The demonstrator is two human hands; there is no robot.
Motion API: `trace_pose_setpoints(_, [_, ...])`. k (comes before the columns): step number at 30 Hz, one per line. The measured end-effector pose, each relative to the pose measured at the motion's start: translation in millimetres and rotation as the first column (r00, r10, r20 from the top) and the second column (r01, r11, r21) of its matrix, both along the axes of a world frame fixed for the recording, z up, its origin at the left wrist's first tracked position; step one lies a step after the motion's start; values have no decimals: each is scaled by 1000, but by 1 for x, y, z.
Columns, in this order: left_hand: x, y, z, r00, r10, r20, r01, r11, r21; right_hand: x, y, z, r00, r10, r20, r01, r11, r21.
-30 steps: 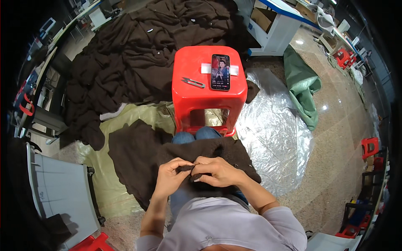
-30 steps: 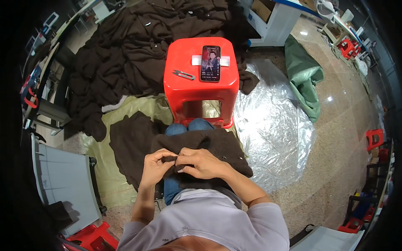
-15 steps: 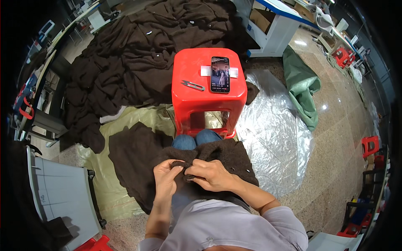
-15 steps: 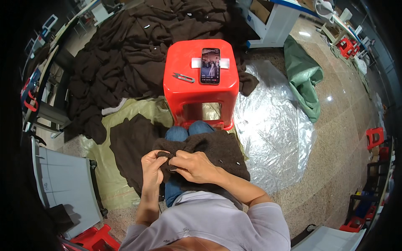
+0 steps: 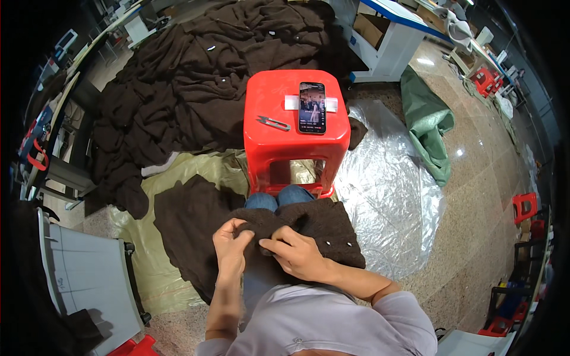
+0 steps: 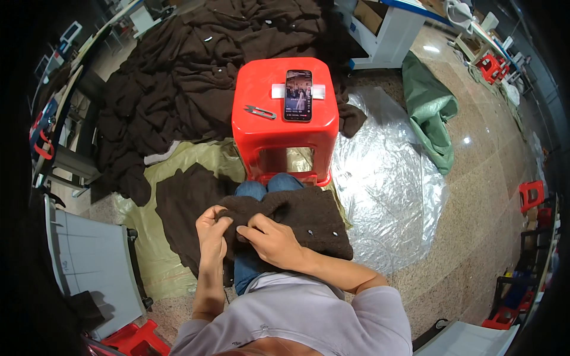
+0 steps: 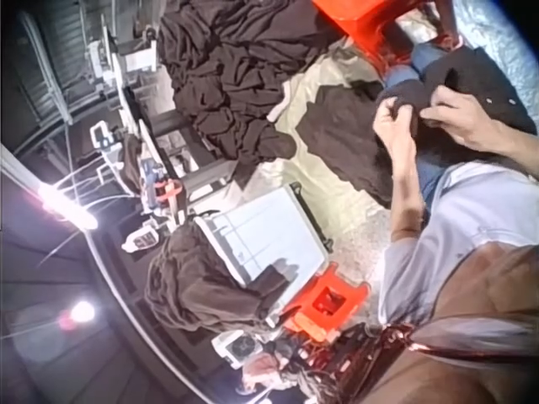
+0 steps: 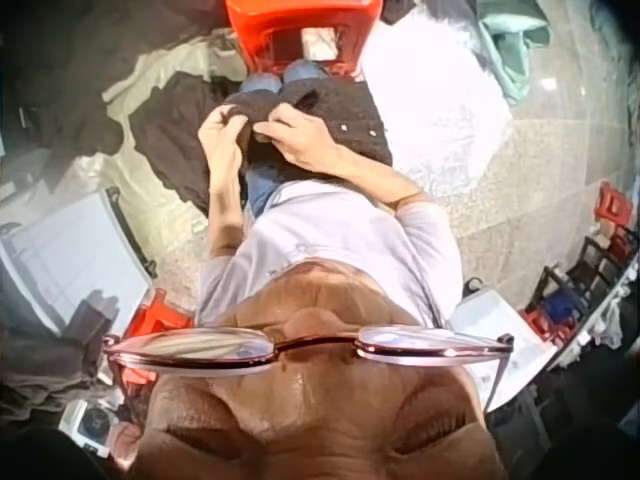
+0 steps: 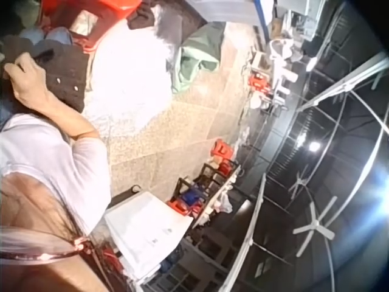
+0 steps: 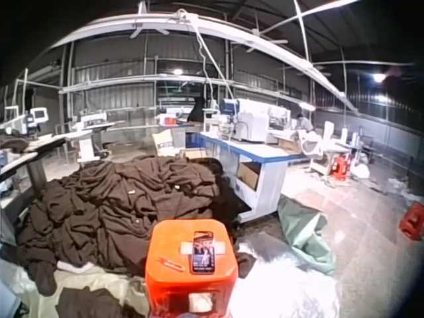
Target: Inspecting and handling pieces of brown fabric in a sewing factory setting.
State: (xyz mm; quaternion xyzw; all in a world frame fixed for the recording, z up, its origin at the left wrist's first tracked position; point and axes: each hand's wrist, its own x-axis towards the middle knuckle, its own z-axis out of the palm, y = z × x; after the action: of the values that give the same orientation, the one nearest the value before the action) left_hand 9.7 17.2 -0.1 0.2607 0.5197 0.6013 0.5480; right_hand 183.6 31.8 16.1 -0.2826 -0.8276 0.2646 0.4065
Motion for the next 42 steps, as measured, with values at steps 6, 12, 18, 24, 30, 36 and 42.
trace_pose_setpoints(6, [9, -20, 13, 939, -249, 236, 262, 965, -27, 4, -13, 7, 985, 50, -164, -52, 999, -4])
trace_pose_setpoints(12, [13, -24, 17, 956, -226, 185, 211, 973, 96, 5, -6, 7, 992, 5, -122, 6, 996, 94])
trace_pose_setpoints(18, [10, -26, 13, 936, -240, 255, 234, 971, 54, 0, -7, 5, 990, -7, -138, 25, 991, 132])
trace_pose_setpoints(24, [17, -27, 14, 922, -94, 376, 99, 995, 4, -3, -2, 2, 994, -58, -89, 73, 980, 184])
trace_pose_setpoints(30, [16, -29, 10, 939, -109, 327, 97, 994, 51, -3, 0, -3, 995, -92, -49, 99, 977, 189])
trace_pose_setpoints(36, [2, -28, -5, 986, -163, 44, 152, 971, 186, 3, 17, 2, 984, 75, -161, -132, 914, -384])
trace_pose_setpoints(42, [-7, -28, -4, 960, -264, -91, 278, 941, 195, 9, 39, 15, 941, 339, -20, -275, 728, -628])
